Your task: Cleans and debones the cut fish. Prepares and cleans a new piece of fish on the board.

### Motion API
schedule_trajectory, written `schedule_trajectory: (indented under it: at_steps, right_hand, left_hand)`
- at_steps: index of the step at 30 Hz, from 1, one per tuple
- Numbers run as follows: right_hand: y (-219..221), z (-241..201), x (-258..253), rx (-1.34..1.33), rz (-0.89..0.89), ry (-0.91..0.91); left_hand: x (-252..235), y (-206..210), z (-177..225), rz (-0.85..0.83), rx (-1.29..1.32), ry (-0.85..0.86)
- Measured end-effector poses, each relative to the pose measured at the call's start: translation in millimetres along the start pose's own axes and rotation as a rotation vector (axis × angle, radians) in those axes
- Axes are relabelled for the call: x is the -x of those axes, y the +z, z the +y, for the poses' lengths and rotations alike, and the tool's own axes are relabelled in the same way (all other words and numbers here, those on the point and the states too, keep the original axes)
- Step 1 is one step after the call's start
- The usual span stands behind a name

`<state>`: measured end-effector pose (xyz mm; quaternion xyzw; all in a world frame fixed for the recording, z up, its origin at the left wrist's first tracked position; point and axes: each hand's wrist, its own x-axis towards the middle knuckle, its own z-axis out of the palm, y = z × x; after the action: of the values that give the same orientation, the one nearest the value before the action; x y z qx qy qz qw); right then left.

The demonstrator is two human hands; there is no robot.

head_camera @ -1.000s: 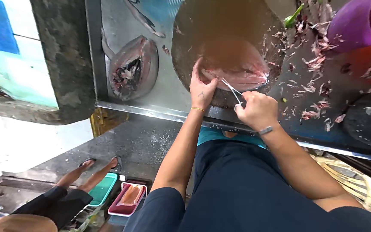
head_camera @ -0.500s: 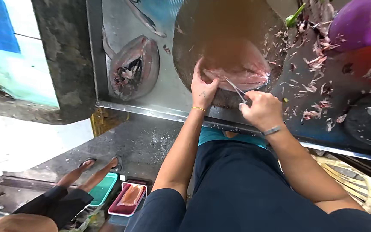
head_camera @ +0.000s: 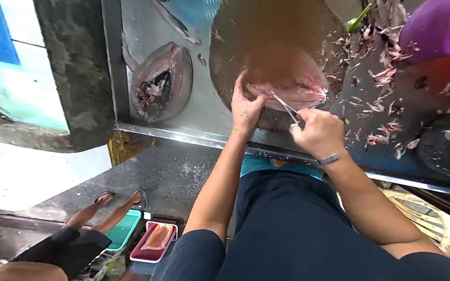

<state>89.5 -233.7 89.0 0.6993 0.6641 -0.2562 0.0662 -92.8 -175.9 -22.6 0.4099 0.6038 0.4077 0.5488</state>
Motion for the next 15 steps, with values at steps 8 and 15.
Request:
schedule_trajectory:
  at_steps: [8,15]
  right_hand:
    - [4,4,6,-0.021,0.042,0.008]
    - [-6,38,12,-0.07,0.221,0.005]
  left_hand:
    - [0,0,-2,0.007,-0.031,-0.007]
    - [-3,-1,1,-0.002,0.026,-0.047]
